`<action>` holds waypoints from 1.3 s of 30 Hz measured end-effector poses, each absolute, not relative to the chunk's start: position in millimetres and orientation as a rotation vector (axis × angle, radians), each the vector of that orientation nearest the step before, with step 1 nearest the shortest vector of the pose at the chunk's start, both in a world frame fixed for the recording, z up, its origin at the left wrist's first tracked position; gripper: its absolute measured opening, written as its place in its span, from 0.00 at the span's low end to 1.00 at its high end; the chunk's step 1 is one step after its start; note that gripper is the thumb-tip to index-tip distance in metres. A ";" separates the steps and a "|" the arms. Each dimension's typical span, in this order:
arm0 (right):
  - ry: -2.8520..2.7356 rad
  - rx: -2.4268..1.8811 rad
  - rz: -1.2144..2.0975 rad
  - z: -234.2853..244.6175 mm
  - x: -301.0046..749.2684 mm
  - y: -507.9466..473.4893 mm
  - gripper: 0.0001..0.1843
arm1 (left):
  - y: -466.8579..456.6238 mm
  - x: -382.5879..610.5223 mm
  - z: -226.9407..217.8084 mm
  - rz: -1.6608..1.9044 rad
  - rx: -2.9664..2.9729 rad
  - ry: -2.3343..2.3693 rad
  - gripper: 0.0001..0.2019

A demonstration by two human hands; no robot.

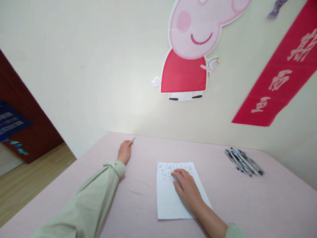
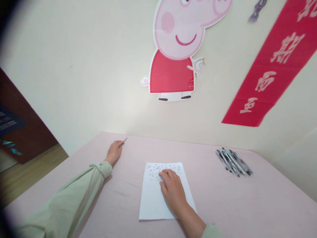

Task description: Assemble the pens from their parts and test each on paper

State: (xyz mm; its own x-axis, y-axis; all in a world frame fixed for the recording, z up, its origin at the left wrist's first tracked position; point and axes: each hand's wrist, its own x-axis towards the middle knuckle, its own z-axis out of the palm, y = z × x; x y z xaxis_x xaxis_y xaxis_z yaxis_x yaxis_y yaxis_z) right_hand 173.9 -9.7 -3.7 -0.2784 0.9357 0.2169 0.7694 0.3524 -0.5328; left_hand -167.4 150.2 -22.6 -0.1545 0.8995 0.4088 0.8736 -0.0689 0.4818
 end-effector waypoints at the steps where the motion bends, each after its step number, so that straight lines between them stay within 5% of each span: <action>1: -2.126 -1.480 0.452 -3.4 173.9 -9.7 0.17 | 148.4 -167.5 -24.1 1.053 2.030 2.098 0.17; 17: -2.140 -1.421 0.460 -8.4 178.2 -8.0 0.18 | 12.8 -114.5 -29.2 1.073 2.119 1.576 0.16; 24: -2.151 -1.416 0.468 -11.4 180.7 -7.5 0.17 | 3.1 -116.0 -17.3 1.354 1.799 1.776 0.13; 30: -2.147 -1.404 0.474 -8.9 180.6 -8.9 0.18 | 3.8 -117.8 -17.3 1.235 1.893 1.899 0.07; 39: -2.153 -1.411 0.480 -7.0 180.2 -8.4 0.17 | 3.8 -121.6 -19.4 1.238 1.924 1.853 0.12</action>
